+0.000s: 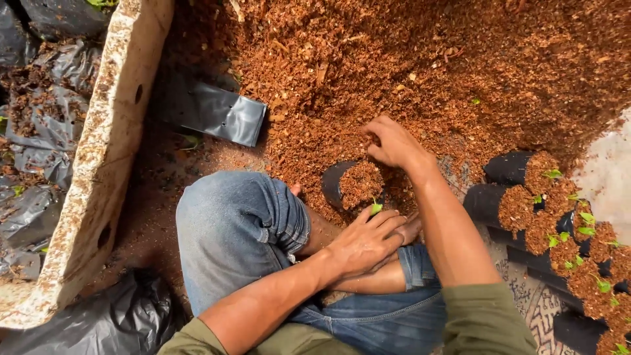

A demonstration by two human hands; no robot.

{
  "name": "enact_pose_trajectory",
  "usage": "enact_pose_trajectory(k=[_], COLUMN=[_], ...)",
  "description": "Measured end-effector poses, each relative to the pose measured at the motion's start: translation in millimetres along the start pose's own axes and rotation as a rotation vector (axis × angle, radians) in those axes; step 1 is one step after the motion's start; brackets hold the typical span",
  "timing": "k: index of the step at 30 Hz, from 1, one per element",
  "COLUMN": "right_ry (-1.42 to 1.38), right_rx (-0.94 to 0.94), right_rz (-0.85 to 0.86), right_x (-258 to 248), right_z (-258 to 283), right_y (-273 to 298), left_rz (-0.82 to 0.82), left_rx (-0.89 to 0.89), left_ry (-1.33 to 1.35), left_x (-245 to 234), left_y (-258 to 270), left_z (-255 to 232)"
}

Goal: The person is potting small seedlings into individual black plastic nursery bags using a soil and mulch mixture while sitting on the floor.

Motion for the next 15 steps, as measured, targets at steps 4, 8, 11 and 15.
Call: enact_pose_trajectory(k=[4, 8, 11, 15], right_ry=[-0.080, -0.413, -0.665, -0.522], right_rx=[0.053, 0.239, 0.308, 0.116], right_rz=[0.011, -0.063, -0.064, -0.134], right_x=[10, 68, 67, 55], right_z=[-15, -62, -64, -79], right_y=[38, 22, 53, 70], left_rz=[0.076, -0.085, -0.196, -0.416], left_rx=[-0.020, -0.030, -0.073, -0.160], left_ry=[0.063, 0.020, 0.076, 0.232], left_x=[-12, -19, -12, -5], left_y=[-4, -5, -2, 1], left_z=[-2, 6, 28, 49])
Point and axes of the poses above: each hand's wrist, its own y-axis away from the middle knuckle, its own x-axis out of the palm, z = x × y, the point moved 3 cm from there along -y, towards the middle knuckle, and after that the axes turned 15 degrees about x, right-handed, at the moved point
